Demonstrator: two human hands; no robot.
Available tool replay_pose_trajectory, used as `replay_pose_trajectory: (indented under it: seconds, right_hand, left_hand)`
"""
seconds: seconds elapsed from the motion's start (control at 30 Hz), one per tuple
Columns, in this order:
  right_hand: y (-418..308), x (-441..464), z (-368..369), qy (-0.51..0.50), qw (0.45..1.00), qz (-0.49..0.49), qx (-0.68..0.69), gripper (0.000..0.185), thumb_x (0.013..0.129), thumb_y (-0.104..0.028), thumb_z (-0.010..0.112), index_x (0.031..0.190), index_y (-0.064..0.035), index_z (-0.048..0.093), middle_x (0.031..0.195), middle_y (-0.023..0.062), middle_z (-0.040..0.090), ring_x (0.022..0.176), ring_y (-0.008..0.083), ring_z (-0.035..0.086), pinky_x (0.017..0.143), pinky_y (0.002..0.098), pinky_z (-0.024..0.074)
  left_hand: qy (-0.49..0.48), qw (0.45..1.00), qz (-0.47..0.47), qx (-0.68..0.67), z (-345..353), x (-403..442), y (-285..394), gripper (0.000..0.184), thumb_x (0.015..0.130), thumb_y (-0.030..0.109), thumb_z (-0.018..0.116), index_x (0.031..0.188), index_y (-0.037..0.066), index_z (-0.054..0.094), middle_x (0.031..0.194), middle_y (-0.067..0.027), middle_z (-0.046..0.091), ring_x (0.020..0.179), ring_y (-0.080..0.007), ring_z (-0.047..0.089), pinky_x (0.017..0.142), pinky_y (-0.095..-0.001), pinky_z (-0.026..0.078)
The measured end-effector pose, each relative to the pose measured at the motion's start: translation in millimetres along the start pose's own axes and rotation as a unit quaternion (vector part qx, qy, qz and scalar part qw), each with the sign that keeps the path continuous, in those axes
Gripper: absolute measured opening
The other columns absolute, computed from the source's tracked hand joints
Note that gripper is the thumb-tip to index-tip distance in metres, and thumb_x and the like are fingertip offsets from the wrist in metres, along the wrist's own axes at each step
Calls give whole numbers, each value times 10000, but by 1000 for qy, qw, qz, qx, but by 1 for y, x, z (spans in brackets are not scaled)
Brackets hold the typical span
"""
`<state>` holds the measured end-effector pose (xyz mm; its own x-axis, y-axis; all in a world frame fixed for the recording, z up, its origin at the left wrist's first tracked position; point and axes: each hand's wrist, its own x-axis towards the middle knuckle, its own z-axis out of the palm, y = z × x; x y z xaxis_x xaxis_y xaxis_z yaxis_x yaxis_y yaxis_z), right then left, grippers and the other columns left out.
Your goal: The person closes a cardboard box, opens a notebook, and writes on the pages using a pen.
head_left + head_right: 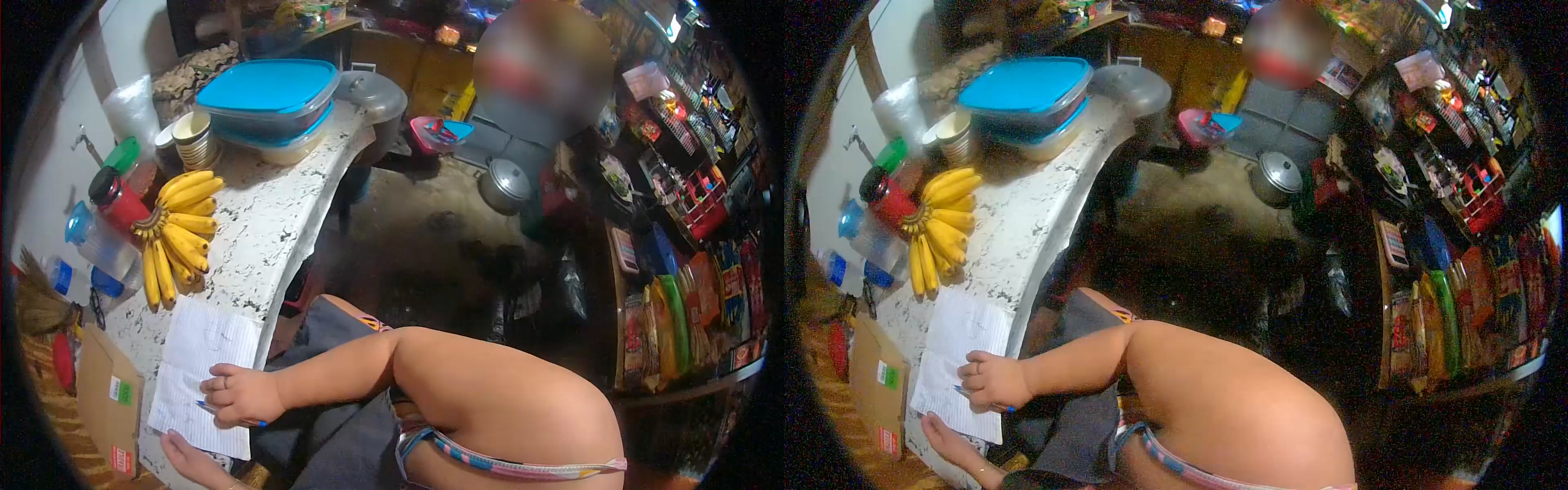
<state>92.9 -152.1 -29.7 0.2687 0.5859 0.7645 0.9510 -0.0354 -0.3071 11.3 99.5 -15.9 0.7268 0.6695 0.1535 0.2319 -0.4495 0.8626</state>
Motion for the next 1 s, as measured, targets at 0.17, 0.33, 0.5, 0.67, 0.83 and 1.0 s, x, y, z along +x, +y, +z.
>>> replay_pose_trajectory:
  seconds: [0.17, 0.33, 0.5, 0.67, 0.83, 1.0]
  right_hand:
    - [2, -1, 7, 20, 1000, -16, -17, 194, 789, -288, 643, 929, -156, 617, 1089, 136, 611, 1177, 385, 538, 983, 588, 368]
    - [2, -1, 3, 25, 999, -19, -8, 168, 798, -276, 637, 912, -155, 609, 1085, 139, 612, 1171, 386, 542, 977, 586, 373]
    - [10, -5, 19, 55, 998, -31, -27, 201, 700, -315, 685, 828, -180, 610, 1011, 93, 607, 1139, 363, 534, 947, 594, 368]
    - [7, -2, 15, 49, 997, -33, -43, 212, 700, -329, 680, 835, -184, 605, 1021, 88, 611, 1142, 363, 536, 940, 596, 368]
    - [7, -3, 14, 52, 997, -38, -46, 221, 708, -334, 668, 852, -179, 604, 1058, 105, 617, 1151, 372, 535, 930, 599, 375]
    - [4, -2, 1, 21, 998, -37, -44, 207, 779, -279, 614, 944, -153, 618, 1074, 136, 605, 1170, 370, 544, 953, 578, 390]
  left_hand:
    - [21, 998, 60, -26, 2, 7, -16, 497, 1008, 182, 552, 1409, -73, 408, 1431, -212, 474, 1266, -280, 483, 1098, -376, 350]
    - [31, 992, 62, -102, 10, -18, 42, 458, 984, 92, 546, 1403, -45, 423, 1416, -184, 491, 1266, -282, 480, 1099, -392, 352]
    - [-103, 980, 151, 73, -10, 32, -6, 365, 981, 70, 534, 1326, -46, 511, 1350, -170, 547, 1220, -272, 512, 1072, -380, 380]
    - [-113, 983, 125, 65, -7, 52, 7, 315, 961, 27, 540, 1259, -73, 557, 1252, -187, 598, 1146, -262, 558, 1026, -366, 413]
    - [-109, 984, 127, 58, 0, 65, -21, 310, 946, 19, 561, 1241, -77, 570, 1240, -171, 609, 1140, -257, 566, 1022, -356, 417]
    - [-71, 983, 143, 89, 4, 56, -14, 314, 927, 3, 583, 1235, -55, 590, 1230, -154, 629, 1149, -259, 570, 1033, -352, 416]
